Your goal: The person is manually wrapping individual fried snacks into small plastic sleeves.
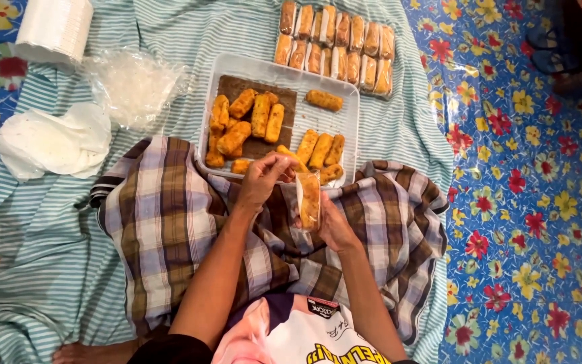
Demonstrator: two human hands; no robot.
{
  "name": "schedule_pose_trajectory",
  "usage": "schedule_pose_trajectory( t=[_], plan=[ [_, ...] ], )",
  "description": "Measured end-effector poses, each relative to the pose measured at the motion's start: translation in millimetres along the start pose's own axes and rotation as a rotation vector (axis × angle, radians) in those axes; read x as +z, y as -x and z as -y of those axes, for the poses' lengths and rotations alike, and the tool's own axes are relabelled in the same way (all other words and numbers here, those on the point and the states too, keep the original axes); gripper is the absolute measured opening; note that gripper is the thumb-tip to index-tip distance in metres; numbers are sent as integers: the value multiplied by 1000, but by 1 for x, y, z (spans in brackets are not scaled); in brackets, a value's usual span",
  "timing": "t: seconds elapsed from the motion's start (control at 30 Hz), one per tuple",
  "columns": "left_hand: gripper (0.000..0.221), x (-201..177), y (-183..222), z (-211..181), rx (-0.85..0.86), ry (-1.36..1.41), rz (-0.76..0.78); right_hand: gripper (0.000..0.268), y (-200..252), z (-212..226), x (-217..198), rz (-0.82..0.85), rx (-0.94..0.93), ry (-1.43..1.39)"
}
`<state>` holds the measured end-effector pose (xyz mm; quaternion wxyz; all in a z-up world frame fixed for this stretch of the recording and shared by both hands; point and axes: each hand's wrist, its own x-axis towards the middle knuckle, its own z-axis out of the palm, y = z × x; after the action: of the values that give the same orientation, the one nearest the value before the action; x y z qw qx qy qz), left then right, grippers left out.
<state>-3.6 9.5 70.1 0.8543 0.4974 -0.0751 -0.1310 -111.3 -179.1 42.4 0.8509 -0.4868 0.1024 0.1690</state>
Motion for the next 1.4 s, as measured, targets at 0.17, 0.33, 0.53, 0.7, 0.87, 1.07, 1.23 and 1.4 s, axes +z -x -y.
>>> schedule_pose_trajectory(
  t=[0.17,0.33,0.53,0.7,0.87,1.07,1.23,1.4],
  plan=[
    [19,1,2,4,27,16,109,62,-1,2,-2,22,-18,-8],
    [17,2,5,0,55,-9,185,62,3,6,4,27,-24,-23],
    [11,-3,3,9,76,36,167,63,4,4,-4,-1,-1,45],
    [10,-11,-1,14,125,41,122,55,8,8,4,-33,-23,135],
    [14,-4,4,1,163,-173,177,63,23,39,52,-57,-60,319],
    [19,-6,1,21,127,-358,124,80,16,40,41,-23,-71,589],
    [17,-4,-1,26,182,-461,83,80,11,32,43,-29,-103,809],
    [18,-8,-5,36,272,-555,33,74,11,31,46,-70,-86,1016]
  ],
)
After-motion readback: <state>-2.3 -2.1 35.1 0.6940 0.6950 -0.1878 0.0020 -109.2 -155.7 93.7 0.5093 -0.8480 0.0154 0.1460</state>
